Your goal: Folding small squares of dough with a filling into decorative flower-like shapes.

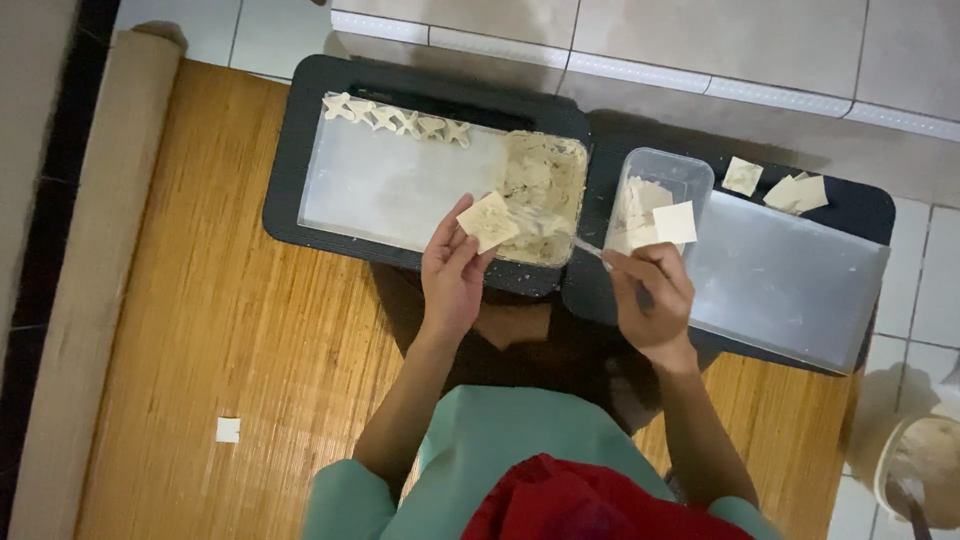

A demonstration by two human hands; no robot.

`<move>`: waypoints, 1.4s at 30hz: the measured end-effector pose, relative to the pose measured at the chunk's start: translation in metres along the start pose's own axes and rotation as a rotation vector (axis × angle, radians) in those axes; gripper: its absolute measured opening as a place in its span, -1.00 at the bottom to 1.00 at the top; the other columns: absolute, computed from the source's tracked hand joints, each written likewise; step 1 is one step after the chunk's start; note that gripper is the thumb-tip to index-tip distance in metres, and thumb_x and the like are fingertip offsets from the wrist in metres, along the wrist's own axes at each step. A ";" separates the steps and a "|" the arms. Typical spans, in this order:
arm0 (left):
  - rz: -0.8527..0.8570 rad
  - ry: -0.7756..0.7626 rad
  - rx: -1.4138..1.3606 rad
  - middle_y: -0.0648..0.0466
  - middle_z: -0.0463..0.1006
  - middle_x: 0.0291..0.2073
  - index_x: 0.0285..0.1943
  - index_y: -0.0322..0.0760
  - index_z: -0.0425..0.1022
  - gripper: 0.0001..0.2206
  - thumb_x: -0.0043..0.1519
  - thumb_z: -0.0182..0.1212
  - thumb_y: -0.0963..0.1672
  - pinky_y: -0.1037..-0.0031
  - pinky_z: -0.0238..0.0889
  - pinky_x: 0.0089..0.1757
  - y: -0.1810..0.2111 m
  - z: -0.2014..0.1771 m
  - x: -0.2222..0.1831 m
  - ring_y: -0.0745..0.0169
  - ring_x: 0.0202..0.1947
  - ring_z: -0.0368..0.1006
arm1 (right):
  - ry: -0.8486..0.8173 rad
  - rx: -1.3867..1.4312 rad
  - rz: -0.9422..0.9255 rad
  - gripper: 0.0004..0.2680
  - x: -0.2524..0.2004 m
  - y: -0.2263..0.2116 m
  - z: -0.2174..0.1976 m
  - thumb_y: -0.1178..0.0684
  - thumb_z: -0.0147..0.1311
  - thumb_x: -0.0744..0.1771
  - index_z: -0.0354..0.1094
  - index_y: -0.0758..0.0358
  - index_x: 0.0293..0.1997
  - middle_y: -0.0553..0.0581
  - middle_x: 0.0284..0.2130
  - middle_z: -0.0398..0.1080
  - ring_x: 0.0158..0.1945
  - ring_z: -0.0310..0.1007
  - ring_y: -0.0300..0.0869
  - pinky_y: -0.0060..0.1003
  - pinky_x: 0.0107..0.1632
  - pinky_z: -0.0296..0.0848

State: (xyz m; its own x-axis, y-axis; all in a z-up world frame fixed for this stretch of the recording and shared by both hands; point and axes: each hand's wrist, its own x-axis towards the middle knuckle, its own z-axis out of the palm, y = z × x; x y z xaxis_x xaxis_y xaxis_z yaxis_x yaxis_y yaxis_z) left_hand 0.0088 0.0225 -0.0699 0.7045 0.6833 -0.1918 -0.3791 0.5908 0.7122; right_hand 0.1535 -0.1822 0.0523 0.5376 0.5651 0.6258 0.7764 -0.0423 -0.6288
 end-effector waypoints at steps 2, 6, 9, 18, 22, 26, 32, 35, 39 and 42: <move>-0.018 0.001 -0.013 -0.34 0.31 0.37 0.53 -0.42 0.16 -0.51 0.36 -0.07 -0.30 0.28 0.43 0.15 0.002 0.003 0.000 -0.16 0.31 0.36 | -0.040 -0.021 -0.020 -0.83 0.007 -0.002 0.005 0.42 0.11 0.35 0.59 0.38 -0.07 0.12 -0.44 0.27 -0.58 0.23 -0.16 -0.30 -0.52 0.27; -0.023 -0.017 -0.051 -0.35 0.29 0.38 0.52 -0.44 0.16 -0.51 0.35 -0.06 -0.30 0.33 0.43 0.16 0.035 0.032 -0.002 -0.17 0.31 0.37 | -0.097 -0.004 -0.006 -0.86 0.019 0.000 0.001 0.44 0.14 0.34 0.58 0.40 -0.15 0.13 -0.47 0.25 -0.58 0.22 -0.13 -0.29 -0.53 0.23; -0.017 -0.018 -0.053 -0.34 0.29 0.39 0.53 -0.46 0.13 -0.50 0.34 -0.05 -0.29 0.36 0.45 0.15 0.049 0.041 -0.005 -0.10 0.30 0.38 | -0.099 0.003 0.042 -0.86 0.010 0.016 -0.008 0.43 0.11 0.36 0.57 0.42 -0.09 0.17 -0.42 0.26 -0.53 0.22 -0.12 -0.28 -0.52 0.23; -0.038 -0.055 -0.062 -0.36 0.27 0.40 0.53 -0.45 0.13 -0.51 0.36 -0.07 -0.30 0.31 0.45 0.16 0.006 0.002 0.009 -0.15 0.32 0.36 | -0.145 -0.001 0.019 -0.85 0.025 -0.001 0.004 0.43 0.11 0.35 0.58 0.37 -0.15 0.14 -0.48 0.27 -0.61 0.17 -0.14 -0.29 -0.55 0.24; -0.037 -0.037 -0.067 -0.35 0.28 0.39 0.53 -0.45 0.14 -0.51 0.36 -0.06 -0.29 0.32 0.46 0.16 0.012 0.007 0.007 -0.12 0.31 0.36 | -0.131 0.013 0.056 -0.85 0.023 0.002 -0.009 0.46 0.12 0.34 0.57 0.40 -0.15 0.17 -0.47 0.28 -0.58 0.19 -0.14 -0.29 -0.53 0.25; -0.027 -0.033 -0.057 -0.35 0.26 0.41 0.53 -0.44 0.13 -0.52 0.37 -0.07 -0.29 0.25 0.40 0.19 0.009 0.011 0.005 -0.17 0.34 0.32 | -0.083 0.032 0.025 -0.85 0.020 0.003 -0.003 0.46 0.12 0.34 0.57 0.41 -0.12 0.18 -0.45 0.31 -0.56 0.24 -0.09 -0.27 -0.53 0.27; 0.014 -0.011 -0.085 -0.32 0.23 0.44 0.55 -0.40 0.11 -0.50 0.37 -0.07 -0.29 0.28 0.41 0.20 0.046 0.051 -0.004 -0.16 0.36 0.30 | -0.107 0.011 0.039 -0.84 0.013 0.007 -0.006 0.42 0.12 0.35 0.57 0.38 -0.08 0.16 -0.45 0.30 -0.55 0.23 -0.14 -0.28 -0.50 0.27; 0.039 0.005 -0.098 -0.31 0.20 0.46 0.56 -0.40 0.08 -0.49 0.37 -0.08 -0.29 0.26 0.38 0.21 0.046 0.052 -0.005 -0.18 0.38 0.27 | -0.089 0.018 0.038 -0.85 -0.007 0.026 0.000 0.41 0.14 0.34 0.57 0.37 -0.08 0.16 -0.45 0.31 -0.53 0.25 -0.10 -0.25 -0.50 0.26; 0.036 0.001 -0.112 -0.29 0.16 0.48 0.59 -0.35 0.03 -0.45 0.37 -0.08 -0.30 0.24 0.35 0.24 0.035 0.046 -0.006 -0.18 0.40 0.22 | -0.136 0.026 0.045 -0.86 0.014 0.001 0.002 0.37 0.11 0.36 0.58 0.35 -0.09 0.15 -0.45 0.30 -0.57 0.23 -0.11 -0.27 -0.50 0.27; -0.011 0.005 -0.146 -0.23 0.38 0.32 0.45 -0.34 0.22 -0.56 0.35 0.03 -0.26 0.24 0.47 0.15 0.033 0.046 -0.007 -0.06 0.20 0.47 | -0.086 0.012 0.013 -0.88 0.015 0.008 0.000 0.41 0.15 0.35 0.57 0.41 -0.14 0.14 -0.46 0.28 -0.55 0.21 -0.14 -0.31 -0.50 0.25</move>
State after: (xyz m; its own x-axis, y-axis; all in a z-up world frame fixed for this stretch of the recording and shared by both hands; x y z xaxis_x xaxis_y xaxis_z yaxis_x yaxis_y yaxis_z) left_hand 0.0186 0.0173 -0.0135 0.7063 0.6784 -0.2022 -0.4552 0.6540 0.6042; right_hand 0.1679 -0.1739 0.0572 0.5167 0.6334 0.5761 0.7657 -0.0407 -0.6419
